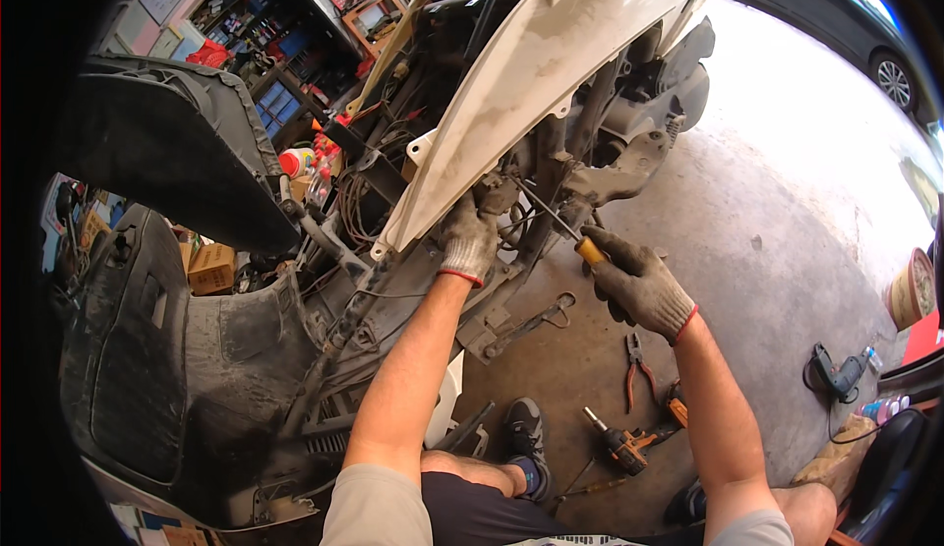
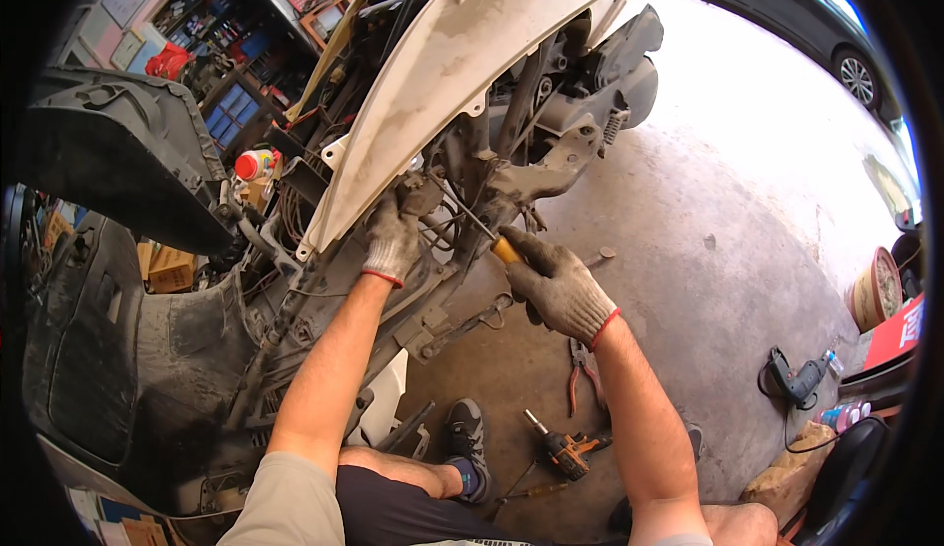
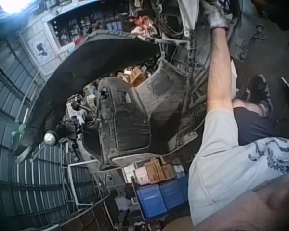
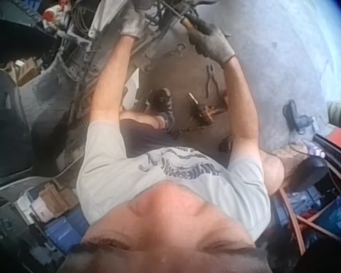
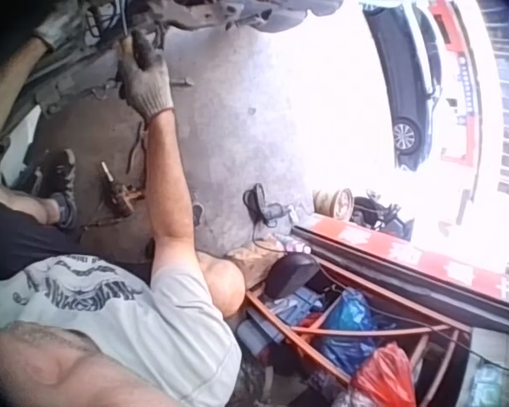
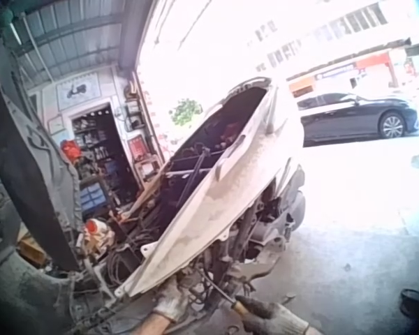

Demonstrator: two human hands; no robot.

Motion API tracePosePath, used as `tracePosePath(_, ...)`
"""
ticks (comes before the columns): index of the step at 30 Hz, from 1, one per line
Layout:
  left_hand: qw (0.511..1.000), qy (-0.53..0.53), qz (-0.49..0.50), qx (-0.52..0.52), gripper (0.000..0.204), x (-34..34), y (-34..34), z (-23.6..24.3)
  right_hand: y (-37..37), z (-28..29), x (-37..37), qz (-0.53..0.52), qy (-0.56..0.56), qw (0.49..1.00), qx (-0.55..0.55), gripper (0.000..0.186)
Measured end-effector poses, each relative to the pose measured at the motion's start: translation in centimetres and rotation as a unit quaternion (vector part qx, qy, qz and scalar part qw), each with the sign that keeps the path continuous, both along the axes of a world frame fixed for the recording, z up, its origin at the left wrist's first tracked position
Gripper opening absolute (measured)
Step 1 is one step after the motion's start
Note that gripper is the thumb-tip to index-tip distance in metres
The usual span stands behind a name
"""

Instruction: The recorder is disassembling and repairing components of a motorcycle chassis and engine area.

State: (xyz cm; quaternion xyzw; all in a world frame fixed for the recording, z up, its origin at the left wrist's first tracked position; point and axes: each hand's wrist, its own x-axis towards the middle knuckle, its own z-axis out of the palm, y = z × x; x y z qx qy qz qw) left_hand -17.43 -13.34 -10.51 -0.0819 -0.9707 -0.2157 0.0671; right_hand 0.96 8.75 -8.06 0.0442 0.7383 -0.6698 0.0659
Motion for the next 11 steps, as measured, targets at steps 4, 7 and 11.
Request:
tracePosePath(4, 0.999, 0.032, -0.006, -0.010, 0.072, 0.1, 0.0, -0.1, -0.1, 0.3, 0.0, 0.006, 0.002, 1.000, -0.014, 0.054)
tracePosePath(7, 1.000, 0.000, 0.021, -0.015, 0.073, -0.3, -0.1, -0.3, 0.0, 0.7, -0.2, 0.006, -0.001, 1.000, 0.003, 0.054)
tracePosePath(11, 0.997, 0.069, 0.029, 0.013, 0.084, -1.2, -0.4, -1.7, 0.6, 1.5, -0.3, 0.009, -0.030, 0.999, 0.009, 0.056)
